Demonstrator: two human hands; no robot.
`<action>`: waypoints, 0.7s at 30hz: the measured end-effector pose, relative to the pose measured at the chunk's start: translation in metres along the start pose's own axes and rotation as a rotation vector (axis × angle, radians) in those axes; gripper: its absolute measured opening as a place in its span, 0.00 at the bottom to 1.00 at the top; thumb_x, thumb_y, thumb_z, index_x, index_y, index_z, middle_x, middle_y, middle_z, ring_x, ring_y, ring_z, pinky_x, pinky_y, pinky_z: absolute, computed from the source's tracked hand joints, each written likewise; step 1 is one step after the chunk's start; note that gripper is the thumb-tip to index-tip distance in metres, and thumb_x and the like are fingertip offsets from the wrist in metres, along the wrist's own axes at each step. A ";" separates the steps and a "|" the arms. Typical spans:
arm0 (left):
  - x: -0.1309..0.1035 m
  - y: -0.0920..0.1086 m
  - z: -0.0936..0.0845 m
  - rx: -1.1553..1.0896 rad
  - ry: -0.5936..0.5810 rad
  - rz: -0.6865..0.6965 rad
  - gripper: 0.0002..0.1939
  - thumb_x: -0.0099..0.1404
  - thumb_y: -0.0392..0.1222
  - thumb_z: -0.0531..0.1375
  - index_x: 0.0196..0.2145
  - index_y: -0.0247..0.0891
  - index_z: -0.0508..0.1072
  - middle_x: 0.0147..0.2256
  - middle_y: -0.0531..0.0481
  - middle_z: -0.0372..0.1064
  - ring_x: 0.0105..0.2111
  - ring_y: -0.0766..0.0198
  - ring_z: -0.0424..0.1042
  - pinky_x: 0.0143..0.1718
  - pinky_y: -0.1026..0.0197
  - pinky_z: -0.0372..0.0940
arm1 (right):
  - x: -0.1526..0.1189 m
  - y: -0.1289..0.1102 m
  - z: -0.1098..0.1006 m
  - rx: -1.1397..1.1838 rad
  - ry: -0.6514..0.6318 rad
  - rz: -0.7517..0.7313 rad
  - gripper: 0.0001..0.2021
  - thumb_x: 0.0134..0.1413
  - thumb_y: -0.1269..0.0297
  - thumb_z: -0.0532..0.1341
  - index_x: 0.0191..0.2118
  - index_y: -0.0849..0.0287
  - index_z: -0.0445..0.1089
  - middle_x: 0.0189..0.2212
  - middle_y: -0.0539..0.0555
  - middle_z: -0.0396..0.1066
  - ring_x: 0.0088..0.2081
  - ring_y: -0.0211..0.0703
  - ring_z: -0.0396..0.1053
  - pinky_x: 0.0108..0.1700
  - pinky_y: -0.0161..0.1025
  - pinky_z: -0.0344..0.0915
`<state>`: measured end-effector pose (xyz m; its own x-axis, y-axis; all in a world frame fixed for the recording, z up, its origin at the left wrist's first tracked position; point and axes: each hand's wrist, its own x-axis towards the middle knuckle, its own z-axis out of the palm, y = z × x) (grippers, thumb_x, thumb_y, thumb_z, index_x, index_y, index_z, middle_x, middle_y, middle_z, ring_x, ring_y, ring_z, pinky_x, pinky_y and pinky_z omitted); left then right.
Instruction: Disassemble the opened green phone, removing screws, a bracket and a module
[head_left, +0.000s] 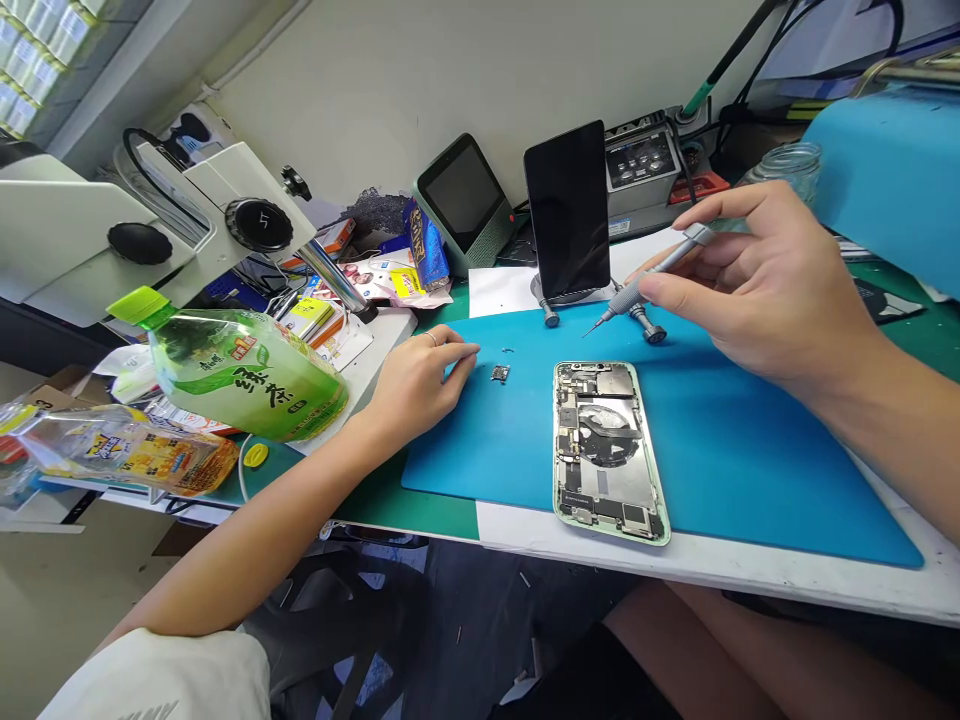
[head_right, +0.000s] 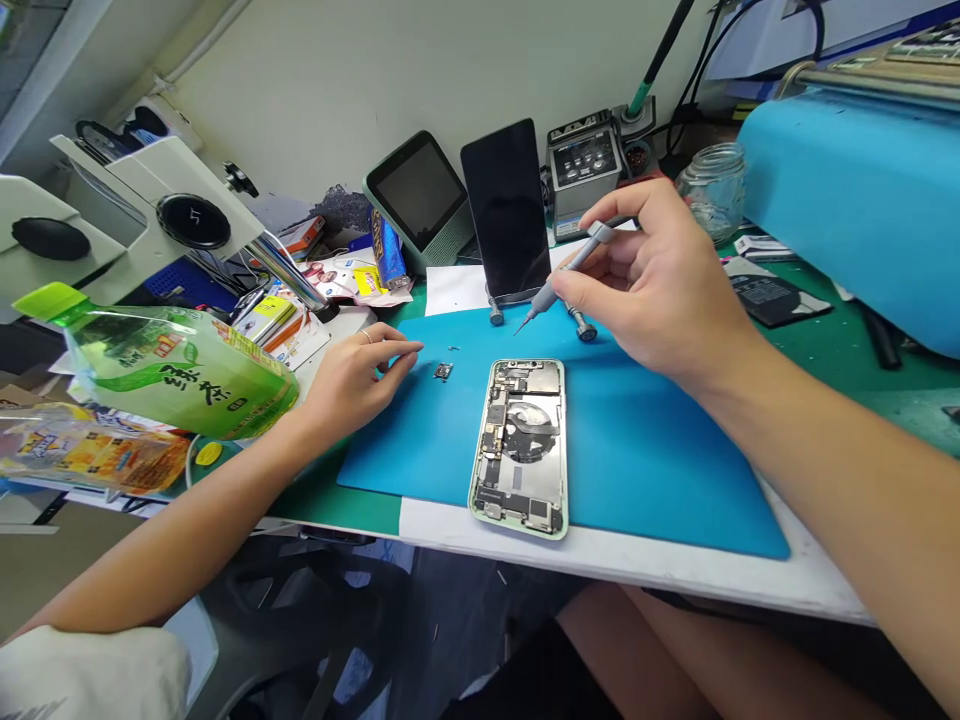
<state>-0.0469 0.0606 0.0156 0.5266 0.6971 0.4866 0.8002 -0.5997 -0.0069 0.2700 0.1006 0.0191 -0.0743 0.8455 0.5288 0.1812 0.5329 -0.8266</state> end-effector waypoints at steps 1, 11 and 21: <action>0.001 0.007 -0.003 -0.020 0.062 0.026 0.09 0.77 0.42 0.60 0.47 0.35 0.75 0.42 0.48 0.75 0.35 0.65 0.75 0.37 0.60 0.74 | 0.000 0.001 -0.001 -0.007 -0.009 -0.011 0.29 0.48 0.60 0.72 0.52 0.61 0.61 0.39 0.56 0.74 0.40 0.43 0.77 0.33 0.33 0.76; 0.019 0.109 0.019 -0.394 0.377 0.926 0.10 0.67 0.42 0.64 0.28 0.39 0.81 0.24 0.56 0.65 0.22 0.70 0.61 0.21 0.60 0.56 | 0.008 0.025 -0.017 -0.311 0.240 -0.164 0.29 0.61 0.65 0.66 0.65 0.66 0.63 0.41 0.55 0.69 0.38 0.26 0.69 0.35 0.20 0.68; 0.013 0.103 0.014 -0.515 0.133 0.608 0.09 0.66 0.40 0.61 0.29 0.35 0.75 0.26 0.51 0.65 0.26 0.61 0.57 0.25 0.53 0.53 | 0.012 0.029 -0.017 -0.181 0.230 -0.122 0.24 0.59 0.69 0.67 0.53 0.66 0.52 0.37 0.50 0.69 0.32 0.27 0.71 0.35 0.23 0.73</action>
<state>0.0467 0.0134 0.0088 0.7628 0.1580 0.6270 0.1353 -0.9872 0.0842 0.2908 0.1253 0.0048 0.1137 0.7349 0.6686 0.3578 0.5975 -0.7176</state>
